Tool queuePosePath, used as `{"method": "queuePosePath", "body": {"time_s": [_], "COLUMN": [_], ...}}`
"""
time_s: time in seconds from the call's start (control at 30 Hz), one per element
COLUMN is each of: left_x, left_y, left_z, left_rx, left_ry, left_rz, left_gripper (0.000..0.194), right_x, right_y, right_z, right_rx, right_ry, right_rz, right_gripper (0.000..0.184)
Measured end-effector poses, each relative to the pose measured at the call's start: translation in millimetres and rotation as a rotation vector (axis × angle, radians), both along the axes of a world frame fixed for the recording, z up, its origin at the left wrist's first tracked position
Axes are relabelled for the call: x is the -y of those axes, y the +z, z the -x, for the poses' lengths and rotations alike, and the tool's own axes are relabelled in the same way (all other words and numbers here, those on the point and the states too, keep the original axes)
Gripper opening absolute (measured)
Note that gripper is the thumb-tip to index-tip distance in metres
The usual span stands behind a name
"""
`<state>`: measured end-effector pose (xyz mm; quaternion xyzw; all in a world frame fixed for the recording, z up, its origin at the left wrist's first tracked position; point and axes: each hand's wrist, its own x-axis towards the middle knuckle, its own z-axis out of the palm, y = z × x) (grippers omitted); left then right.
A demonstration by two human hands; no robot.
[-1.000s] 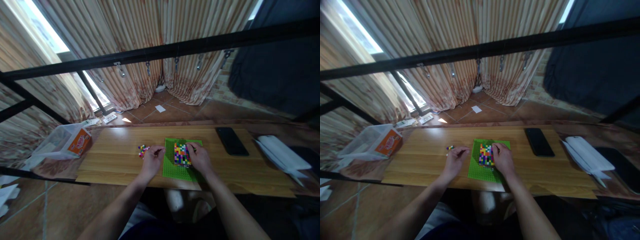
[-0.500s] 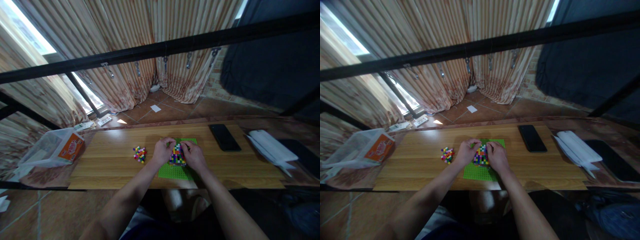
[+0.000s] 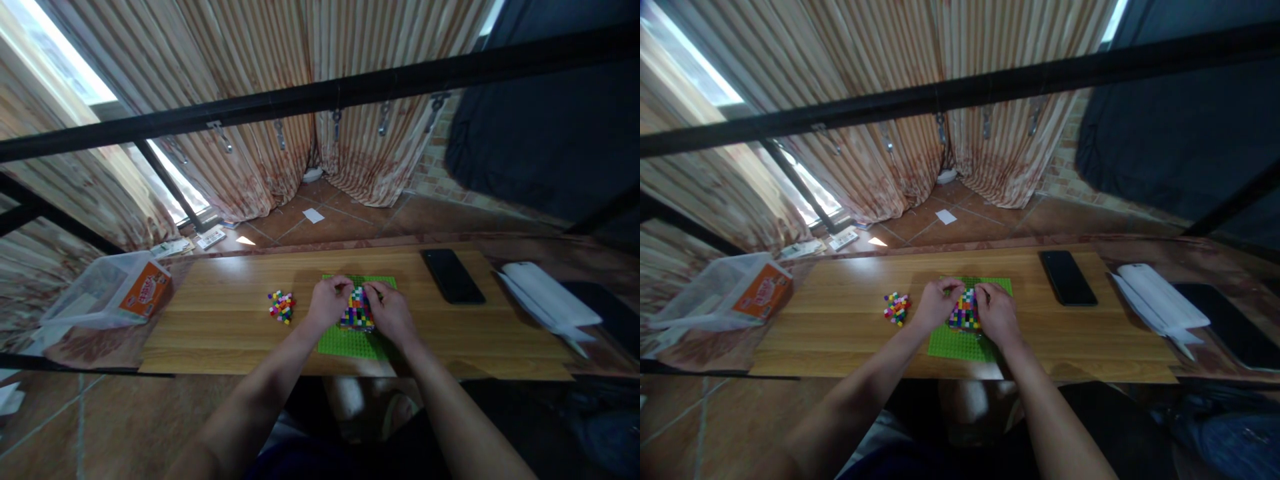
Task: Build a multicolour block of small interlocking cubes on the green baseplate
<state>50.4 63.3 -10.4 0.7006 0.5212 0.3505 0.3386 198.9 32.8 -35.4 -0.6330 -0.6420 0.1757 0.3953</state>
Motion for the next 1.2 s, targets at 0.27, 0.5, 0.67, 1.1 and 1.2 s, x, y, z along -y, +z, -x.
{"method": "queuePosePath", "body": {"time_s": [0.27,0.5,0.67,1.1,1.2], "left_x": [1.4,0.2,0.3,14.8,4.7], "left_y": [-6.4,-14.4,-17.2,-13.7,-10.3], "left_z": [0.6,-1.4,-3.6,20.2,54.4], "left_rx": [0.06,0.074,0.101,-0.022,-0.221], "left_ry": [0.011,0.027,0.028,0.108,0.193], "left_rz": [-0.012,-0.023,-0.019,-0.158,-0.177], "left_gripper": [0.017,0.017,0.018,0.026,0.027], "right_x": [0.0,0.6,0.6,0.2,-0.2], "right_y": [-0.1,0.0,-1.3,-4.6,-3.6], "right_z": [-0.4,-1.9,-2.7,-3.7,-3.3], "right_rx": [-0.009,-0.008,0.004,-0.017,-0.014], "right_ry": [-0.004,0.005,0.006,-0.008,-0.007], "right_rz": [0.013,0.011,0.04,0.057,0.051], "right_gripper": [0.037,0.036,0.039,0.041,0.041]}}
